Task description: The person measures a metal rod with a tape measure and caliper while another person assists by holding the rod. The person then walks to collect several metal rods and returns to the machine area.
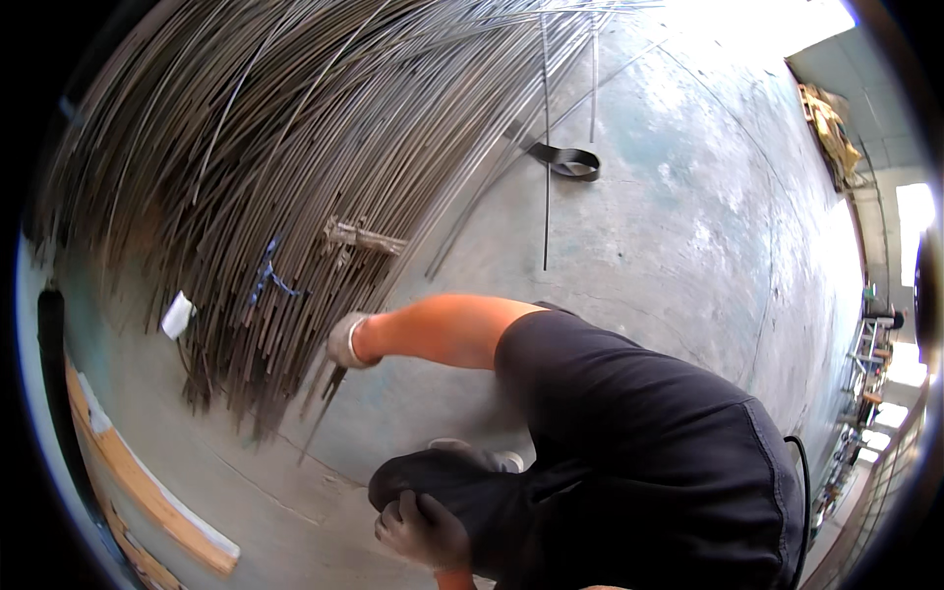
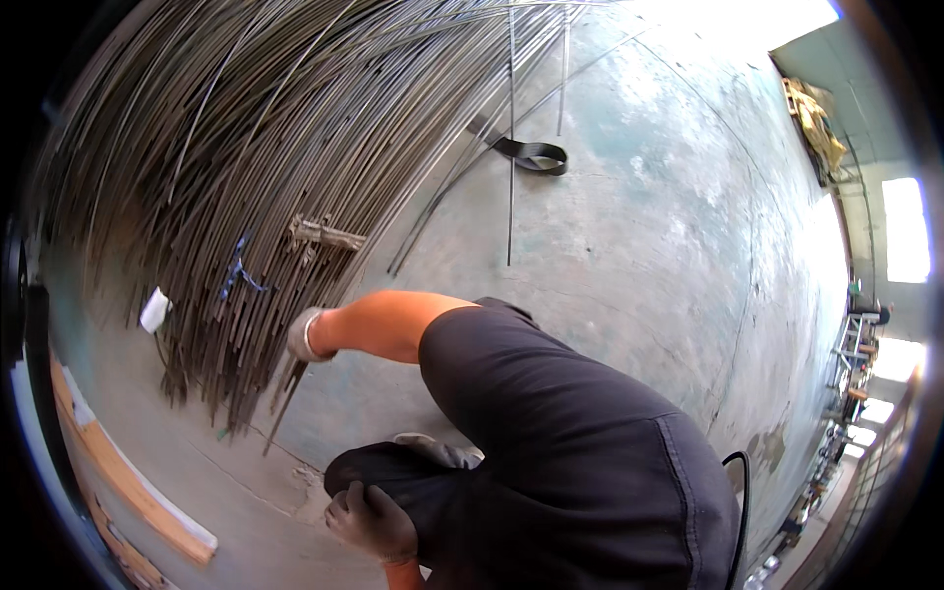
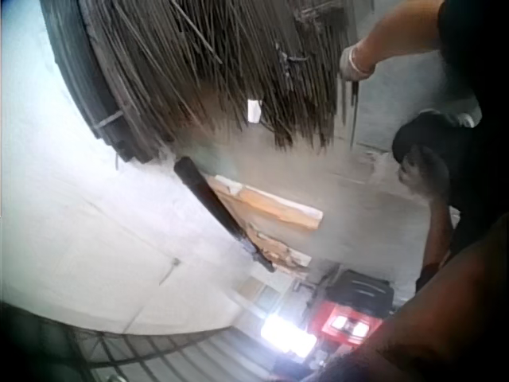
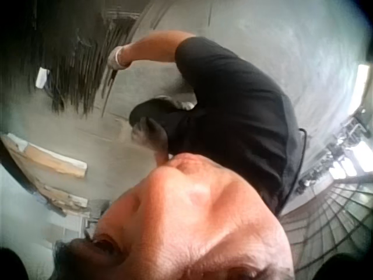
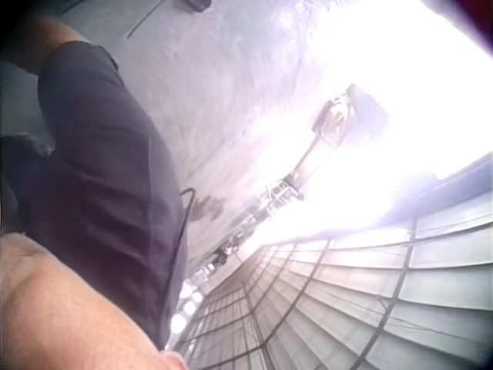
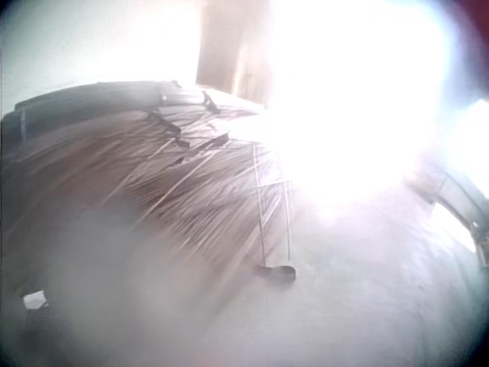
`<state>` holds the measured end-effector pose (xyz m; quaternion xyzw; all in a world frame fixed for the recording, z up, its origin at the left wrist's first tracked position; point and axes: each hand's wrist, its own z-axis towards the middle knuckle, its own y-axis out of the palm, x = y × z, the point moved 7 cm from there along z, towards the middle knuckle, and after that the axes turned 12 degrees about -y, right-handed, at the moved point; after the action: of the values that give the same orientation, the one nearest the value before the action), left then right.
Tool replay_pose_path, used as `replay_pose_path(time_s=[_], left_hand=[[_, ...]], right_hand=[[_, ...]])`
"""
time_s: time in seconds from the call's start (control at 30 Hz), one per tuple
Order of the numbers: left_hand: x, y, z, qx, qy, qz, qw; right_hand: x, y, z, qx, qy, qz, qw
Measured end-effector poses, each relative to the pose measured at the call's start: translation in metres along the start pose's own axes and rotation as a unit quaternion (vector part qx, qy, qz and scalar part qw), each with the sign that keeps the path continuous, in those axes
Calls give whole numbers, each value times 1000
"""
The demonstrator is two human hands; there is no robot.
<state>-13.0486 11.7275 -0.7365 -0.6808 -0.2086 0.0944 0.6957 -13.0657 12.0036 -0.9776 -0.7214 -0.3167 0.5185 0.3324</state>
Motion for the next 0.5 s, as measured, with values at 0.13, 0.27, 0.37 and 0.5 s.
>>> replay_pose_path(time_s=[0.13, 0.27, 0.37, 0.5], left_hand=[[-11, -42, 3, -31, 9, -99, 995], [-49, -77, -4, -147, -248, -435, 853], [-23, -121, -3, -297, -355, -577, 673], [-10, -228, 31, -318, -313, -613, 652]], right_hand=[[-106, -93, -31, 78, -59, 53, 994], [-254, -207, -62, 91, -103, 92, 986], [-383, -296, -85, 143, -146, 97, 974], [-590, -480, -175, 195, -234, 34, 952]])
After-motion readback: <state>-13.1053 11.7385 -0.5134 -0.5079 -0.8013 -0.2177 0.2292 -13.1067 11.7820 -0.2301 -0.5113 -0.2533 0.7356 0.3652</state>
